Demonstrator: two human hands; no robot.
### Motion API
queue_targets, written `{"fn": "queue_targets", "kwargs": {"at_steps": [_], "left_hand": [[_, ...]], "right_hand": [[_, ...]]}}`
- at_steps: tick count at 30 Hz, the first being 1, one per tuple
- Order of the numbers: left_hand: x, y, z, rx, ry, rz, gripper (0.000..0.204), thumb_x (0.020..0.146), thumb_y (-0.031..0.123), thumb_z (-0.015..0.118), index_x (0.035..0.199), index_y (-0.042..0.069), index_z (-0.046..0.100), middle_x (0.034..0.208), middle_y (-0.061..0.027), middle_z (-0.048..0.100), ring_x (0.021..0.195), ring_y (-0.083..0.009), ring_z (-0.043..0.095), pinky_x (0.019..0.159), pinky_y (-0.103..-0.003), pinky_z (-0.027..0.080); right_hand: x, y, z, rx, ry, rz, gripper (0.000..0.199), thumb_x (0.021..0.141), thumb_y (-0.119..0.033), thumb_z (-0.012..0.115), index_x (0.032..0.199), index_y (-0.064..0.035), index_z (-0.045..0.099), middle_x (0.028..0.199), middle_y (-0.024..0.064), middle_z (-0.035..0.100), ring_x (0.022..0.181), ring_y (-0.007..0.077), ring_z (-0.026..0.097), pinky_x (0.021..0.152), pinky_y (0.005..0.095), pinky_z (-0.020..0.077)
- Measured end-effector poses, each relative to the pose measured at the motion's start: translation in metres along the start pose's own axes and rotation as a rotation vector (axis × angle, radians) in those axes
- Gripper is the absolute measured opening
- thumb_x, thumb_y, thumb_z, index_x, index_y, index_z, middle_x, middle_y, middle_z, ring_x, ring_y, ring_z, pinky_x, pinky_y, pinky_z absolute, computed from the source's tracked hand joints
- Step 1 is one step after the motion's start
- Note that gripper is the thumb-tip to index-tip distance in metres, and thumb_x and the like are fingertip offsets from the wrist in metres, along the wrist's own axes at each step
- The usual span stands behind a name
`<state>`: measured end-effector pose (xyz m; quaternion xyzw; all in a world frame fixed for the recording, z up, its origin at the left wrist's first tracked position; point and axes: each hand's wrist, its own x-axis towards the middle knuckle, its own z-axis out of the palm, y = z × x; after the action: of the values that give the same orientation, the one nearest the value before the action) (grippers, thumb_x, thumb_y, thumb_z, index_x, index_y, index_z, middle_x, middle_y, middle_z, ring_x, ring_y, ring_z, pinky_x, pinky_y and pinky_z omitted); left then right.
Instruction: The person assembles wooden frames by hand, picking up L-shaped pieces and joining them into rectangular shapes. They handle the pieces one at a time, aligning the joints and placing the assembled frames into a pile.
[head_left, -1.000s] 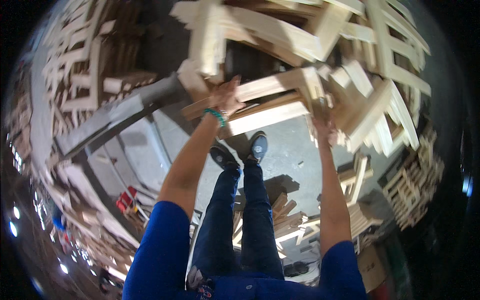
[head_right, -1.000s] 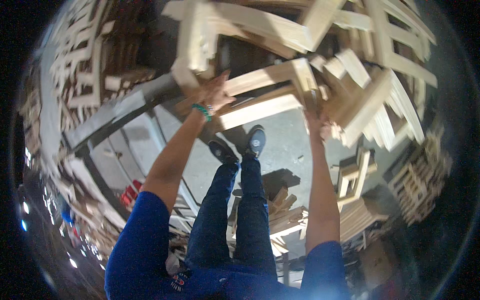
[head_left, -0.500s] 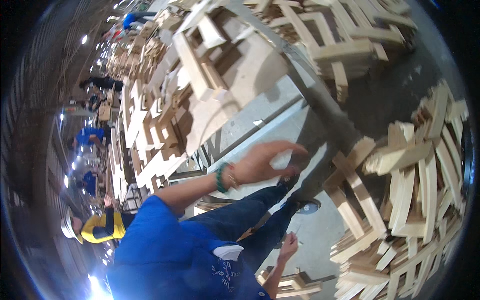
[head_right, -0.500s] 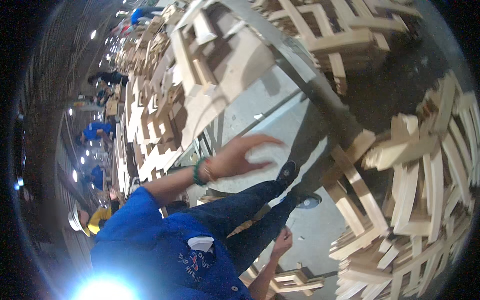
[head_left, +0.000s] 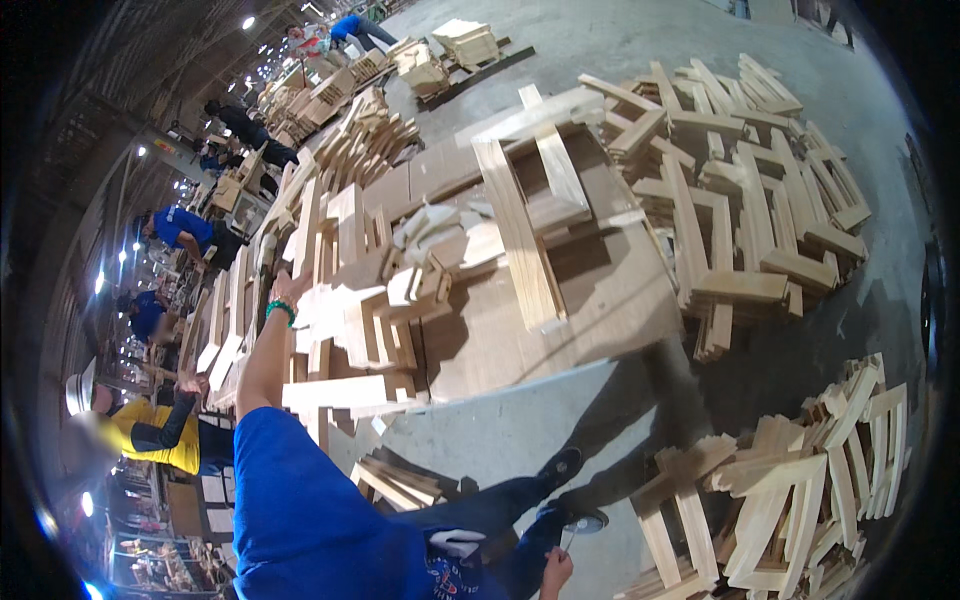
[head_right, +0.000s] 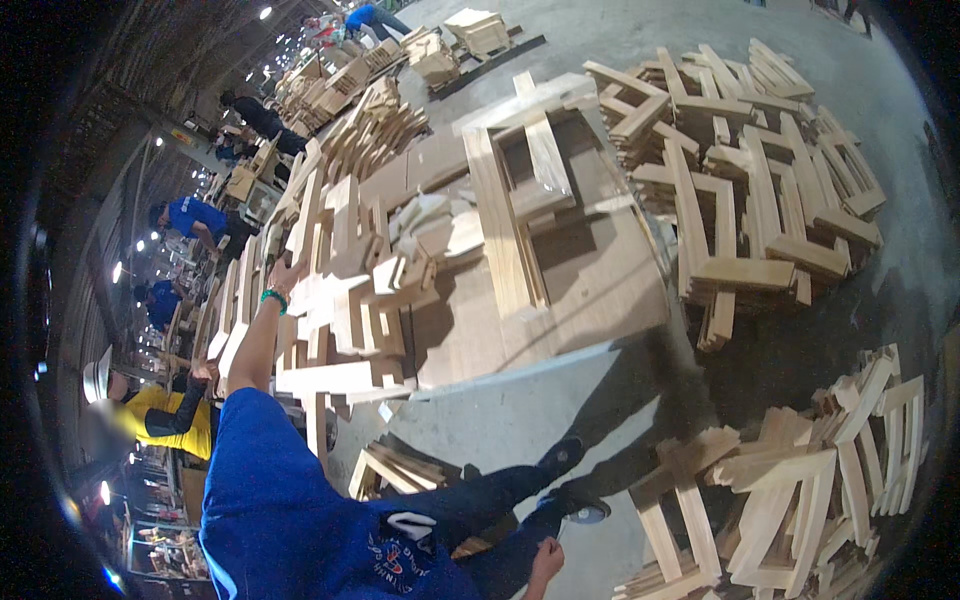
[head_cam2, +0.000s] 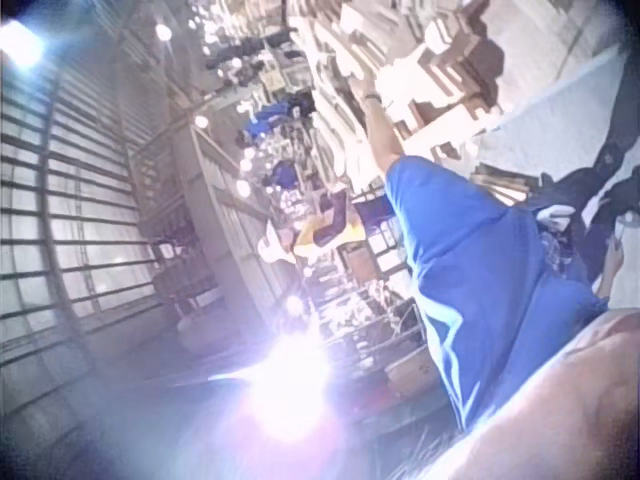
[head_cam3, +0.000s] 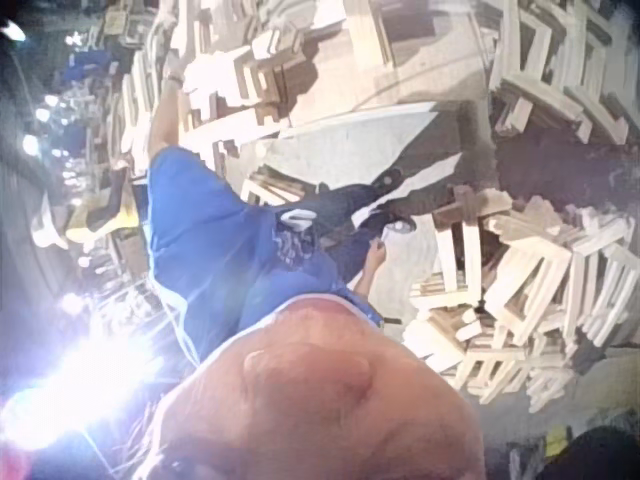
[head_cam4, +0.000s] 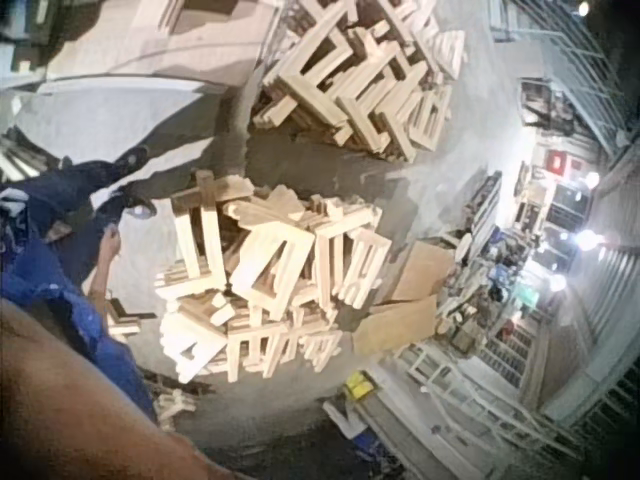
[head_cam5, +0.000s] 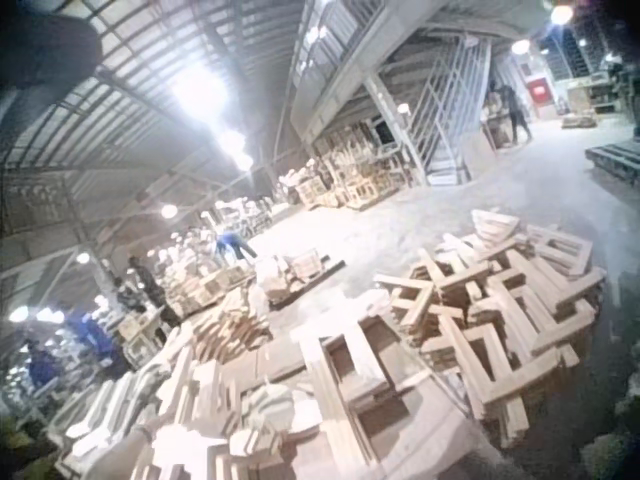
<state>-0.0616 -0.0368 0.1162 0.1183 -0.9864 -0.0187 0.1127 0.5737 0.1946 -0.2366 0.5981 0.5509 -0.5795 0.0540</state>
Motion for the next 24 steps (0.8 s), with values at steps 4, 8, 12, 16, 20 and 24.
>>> {"fn": "queue_targets", "kwargs": {"at_steps": [4, 8, 12, 16, 20, 24], "left_hand": [[0.045, -0.020, -0.002, 0.086, -0.313, -0.192, 0.081, 0.069, 0.059, 0.068, 0.117, -0.004, 0.057, 0.128, -0.0256, 0.050, 0.117, -0.0338, 0.052, 0.092, -0.041, 0.045], [0.067, -0.024, 0.032, -0.154, -0.374, -0.150, 0.057, 0.070, 0.050, 0.072, 0.093, -0.002, 0.066, 0.100, -0.0142, 0.065, 0.089, -0.0240, 0.063, 0.075, -0.037, 0.050], [0.078, -0.028, 0.020, -0.432, -0.438, -0.105, 0.024, 0.072, 0.028, 0.075, 0.077, 0.005, 0.070, 0.071, -0.0041, 0.064, 0.066, -0.0106, 0.059, 0.057, -0.028, 0.046], [0.060, -0.025, -0.008, -0.573, -0.357, -0.021, 0.031, 0.072, 0.028, 0.075, 0.087, 0.003, 0.062, 0.071, -0.0028, 0.060, 0.064, -0.0118, 0.059, 0.055, -0.025, 0.047], [0.016, 0.044, -0.030, -1.020, -0.414, 0.116, 0.029, 0.073, 0.026, 0.073, 0.087, 0.006, 0.057, 0.077, 0.0006, 0.056, 0.066, -0.0091, 0.056, 0.056, -0.026, 0.048], [-0.049, 0.185, -0.055, -1.187, -0.558, 0.264, 0.033, 0.072, 0.026, 0.075, 0.090, 0.005, 0.058, 0.078, 0.0011, 0.053, 0.069, -0.0089, 0.053, 0.064, -0.027, 0.047]], "right_hand": [[-0.005, 0.001, 0.002, -0.219, -0.038, -0.108, 0.029, 0.087, -0.027, 0.056, 0.080, -0.0012, 0.067, 0.074, 0.0113, 0.066, 0.072, 0.0239, 0.063, 0.068, 0.0361, 0.0505], [0.004, -0.028, 0.000, -0.251, -0.146, 0.028, 0.035, 0.088, -0.032, 0.056, 0.092, 0.0003, 0.067, 0.083, 0.0117, 0.068, 0.079, 0.0229, 0.063, 0.075, 0.0346, 0.0483], [0.009, -0.020, 0.013, -0.231, -0.036, 0.038, 0.028, 0.080, -0.026, 0.056, 0.081, 0.0009, 0.066, 0.067, 0.0106, 0.068, 0.067, 0.0230, 0.066, 0.068, 0.0336, 0.0498], [0.005, -0.015, 0.023, -0.205, -0.039, 0.040, 0.028, 0.080, -0.026, 0.057, 0.080, 0.0004, 0.067, 0.068, 0.0109, 0.068, 0.068, 0.0241, 0.066, 0.068, 0.0349, 0.0495], [0.006, -0.003, 0.028, -0.231, -0.034, -0.021, 0.031, 0.082, -0.030, 0.055, 0.080, -0.0009, 0.067, 0.071, 0.0122, 0.067, 0.073, 0.0292, 0.066, 0.069, 0.0387, 0.0491], [0.004, -0.001, 0.041, -0.283, 0.119, -0.023, 0.038, 0.085, -0.036, 0.054, 0.082, -0.0003, 0.067, 0.072, 0.0151, 0.067, 0.072, 0.0311, 0.065, 0.069, 0.0404, 0.0491]]}}
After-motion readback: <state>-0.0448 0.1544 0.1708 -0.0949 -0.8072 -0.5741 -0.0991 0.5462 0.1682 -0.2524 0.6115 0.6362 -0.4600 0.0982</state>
